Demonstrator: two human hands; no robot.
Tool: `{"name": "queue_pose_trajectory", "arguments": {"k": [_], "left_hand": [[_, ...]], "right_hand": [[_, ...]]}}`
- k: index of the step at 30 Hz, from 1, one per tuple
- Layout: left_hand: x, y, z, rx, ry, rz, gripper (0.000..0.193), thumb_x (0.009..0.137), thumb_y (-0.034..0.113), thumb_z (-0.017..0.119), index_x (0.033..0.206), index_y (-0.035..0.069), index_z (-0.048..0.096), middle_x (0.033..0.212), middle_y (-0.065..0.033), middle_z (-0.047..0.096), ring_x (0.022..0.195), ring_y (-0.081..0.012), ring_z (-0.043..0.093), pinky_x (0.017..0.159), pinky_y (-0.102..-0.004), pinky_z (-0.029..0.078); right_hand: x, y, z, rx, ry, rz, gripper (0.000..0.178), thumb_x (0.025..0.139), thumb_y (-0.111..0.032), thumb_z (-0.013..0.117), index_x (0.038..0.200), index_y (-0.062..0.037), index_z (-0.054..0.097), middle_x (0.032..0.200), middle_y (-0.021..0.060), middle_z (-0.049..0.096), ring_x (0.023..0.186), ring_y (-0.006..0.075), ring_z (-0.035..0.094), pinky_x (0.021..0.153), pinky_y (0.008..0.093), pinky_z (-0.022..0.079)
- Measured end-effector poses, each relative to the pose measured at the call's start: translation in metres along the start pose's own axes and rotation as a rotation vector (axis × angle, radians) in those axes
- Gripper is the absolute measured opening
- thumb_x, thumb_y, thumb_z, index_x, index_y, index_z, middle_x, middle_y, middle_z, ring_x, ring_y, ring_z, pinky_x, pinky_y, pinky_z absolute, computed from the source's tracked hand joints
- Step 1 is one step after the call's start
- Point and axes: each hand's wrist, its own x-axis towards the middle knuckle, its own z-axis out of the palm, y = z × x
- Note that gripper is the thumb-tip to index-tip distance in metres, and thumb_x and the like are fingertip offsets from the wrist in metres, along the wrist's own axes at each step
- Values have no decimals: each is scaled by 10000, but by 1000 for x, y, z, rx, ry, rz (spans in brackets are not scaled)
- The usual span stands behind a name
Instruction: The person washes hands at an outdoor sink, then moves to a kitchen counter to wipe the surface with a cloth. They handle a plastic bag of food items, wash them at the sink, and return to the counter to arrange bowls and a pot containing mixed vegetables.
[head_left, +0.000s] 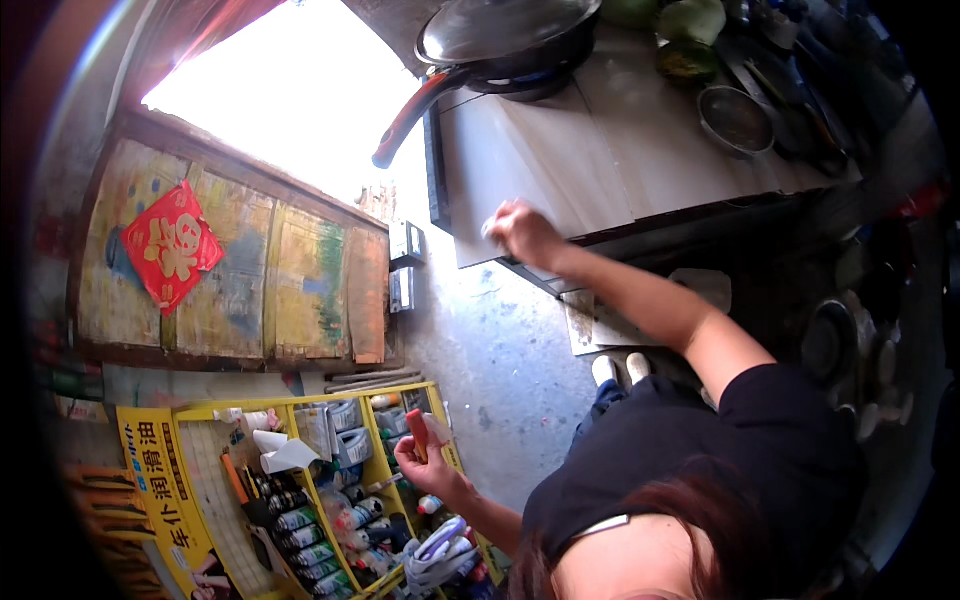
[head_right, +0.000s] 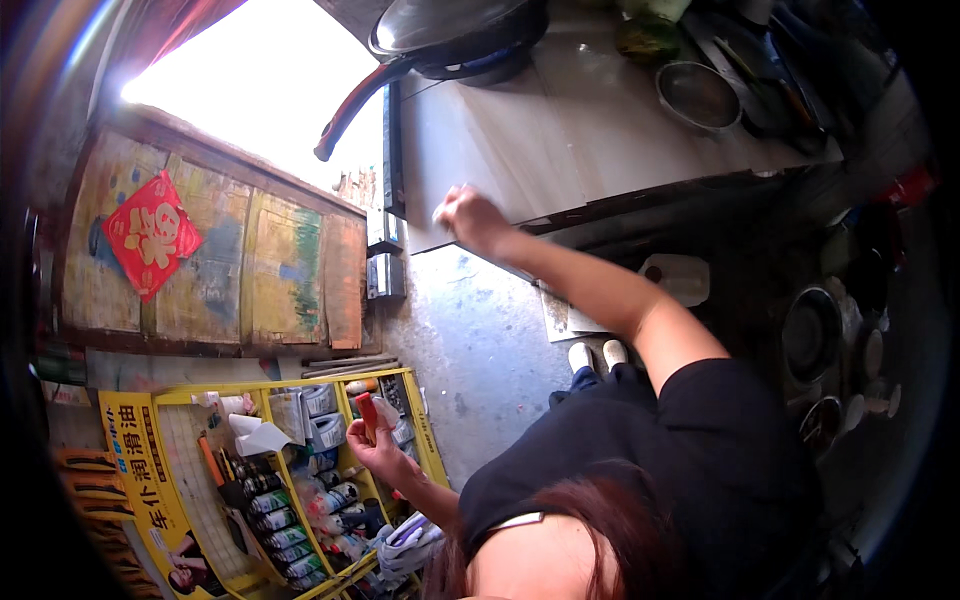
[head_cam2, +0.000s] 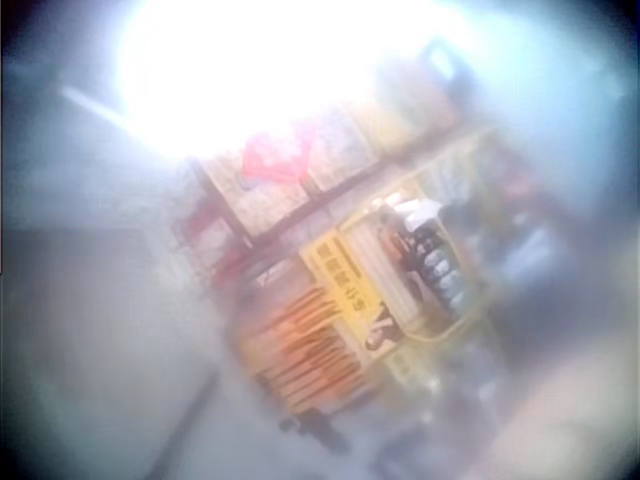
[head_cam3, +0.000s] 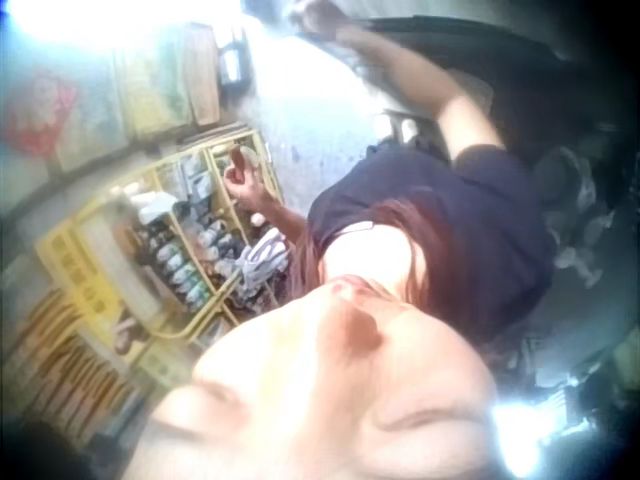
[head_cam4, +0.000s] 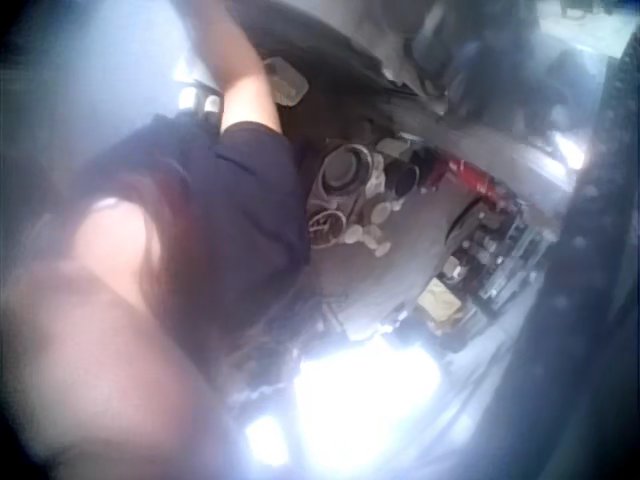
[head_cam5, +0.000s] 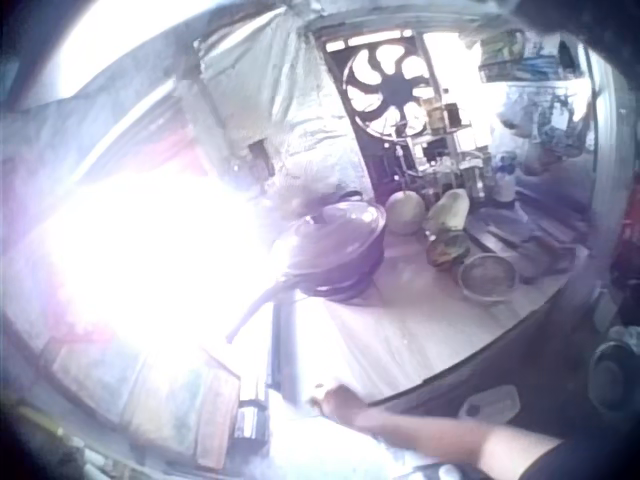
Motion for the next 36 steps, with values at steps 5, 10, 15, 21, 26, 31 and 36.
{"name": "queue_pose_trajectory", "arguments": {"k": [5,10,15,21,26,31,36], "left_hand": [[5,8,28,-80,-116,34,231,803,24,642,953,47,469,868,3,449,784,-91,469,688,-221,419],[7,3,19,-72,-125,90,230,819,28,633,977,55,469,898,-8,492,781,-92,491,639,-208,432],[0,13,16,-54,-96,50,233,806,21,645,948,45,461,878,-3,443,797,-93,465,678,-210,420],[-4,10,11,-18,-62,16,246,793,11,653,944,49,462,863,-1,443,778,-92,464,663,-211,422],[-3,12,13,-49,-56,-13,248,784,-8,653,936,53,467,852,9,452,751,-82,469,666,-215,425],[0,25,26,-85,-75,-35,245,787,10,658,931,60,466,850,10,456,744,-80,477,664,-212,423],[26,28,39,-125,-162,51,255,795,37,660,960,38,466,856,-5,476,752,-86,471,688,-219,406]], "right_hand": [[-37,-35,13,424,-58,102,74,755,-77,662,824,-69,688,885,105,627,816,223,600,759,310,495],[-4,41,-56,913,100,270,214,804,-3,539,979,-29,659,908,76,679,831,122,631,739,269,514],[49,171,-166,-67,303,507,170,790,-140,592,923,-76,677,816,108,673,735,215,644,656,322,493],[28,200,-168,-174,63,303,147,756,-113,600,870,-108,692,848,114,654,787,267,631,712,353,493],[-45,69,-105,-130,137,151,122,777,-58,604,849,-92,695,848,99,612,795,253,608,740,349,495],[-32,-4,-36,-126,41,92,88,800,-103,571,833,-62,641,901,96,573,921,235,556,802,328,482],[-2,-55,47,-154,-104,30,85,795,-100,583,827,-76,657,905,107,578,946,226,551,824,320,499]]}}
